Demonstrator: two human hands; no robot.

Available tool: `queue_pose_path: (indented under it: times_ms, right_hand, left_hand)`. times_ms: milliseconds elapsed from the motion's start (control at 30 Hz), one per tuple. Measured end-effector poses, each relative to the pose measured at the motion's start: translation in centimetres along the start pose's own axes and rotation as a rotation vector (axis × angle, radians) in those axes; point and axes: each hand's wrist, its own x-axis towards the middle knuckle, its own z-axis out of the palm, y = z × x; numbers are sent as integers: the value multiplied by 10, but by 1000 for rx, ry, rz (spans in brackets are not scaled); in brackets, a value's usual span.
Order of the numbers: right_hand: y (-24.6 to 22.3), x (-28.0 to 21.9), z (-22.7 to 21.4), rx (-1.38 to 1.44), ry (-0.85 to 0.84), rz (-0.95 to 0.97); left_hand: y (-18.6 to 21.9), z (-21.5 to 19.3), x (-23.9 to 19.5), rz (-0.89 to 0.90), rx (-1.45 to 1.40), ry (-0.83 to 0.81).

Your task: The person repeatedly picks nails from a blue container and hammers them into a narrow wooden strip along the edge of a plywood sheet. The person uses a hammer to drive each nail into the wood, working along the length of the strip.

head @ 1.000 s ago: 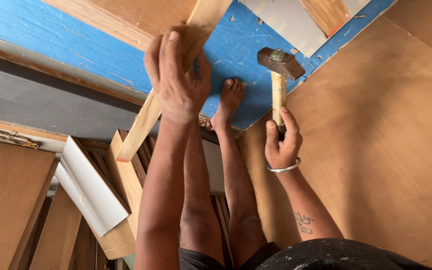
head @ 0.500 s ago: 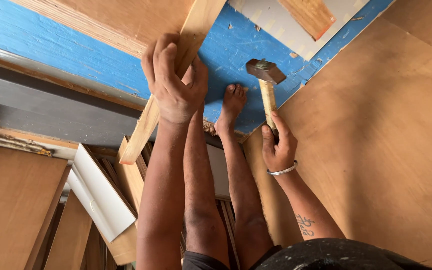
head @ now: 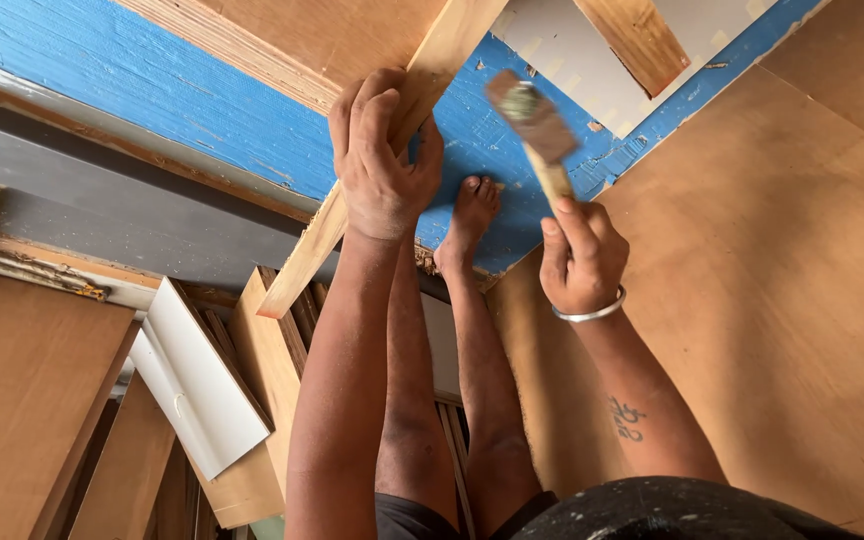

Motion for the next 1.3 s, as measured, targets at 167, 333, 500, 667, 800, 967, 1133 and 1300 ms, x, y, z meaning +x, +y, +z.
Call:
queue_pose_path:
  times_ms: [167,333,500,667,800,967,1133,1300]
  right_hand:
    - [-14,19,-2,-16,-100,-48]
    - [-2,7,2,-63,-49,-141]
    - [-9,25,6,-117,-159,-124]
    - [-14,20,8,-79,-125,-88]
    - [-14,25,13,-188,-147,-109]
    - [-20,4,4,-28,115,-160]
    - [-11,24,11,-177,-157,40]
    - [-13,18,3,86,107,-86]
  left_hand:
    - [-4,-4,4,-16,-62,-27]
    - [-5,-2,1,-5,-47,-9]
    - [-6,1,2,1,-46,18]
    - [-6,-2,2,-13,-64,-1]
    - [-5,0,3,-6,-59,-11]
    - [-3,-2,-1,-64,15,-22]
    - [-5,-1,0,-42,35,-21]
    - [-7,-1,-4,-28,-14,-19]
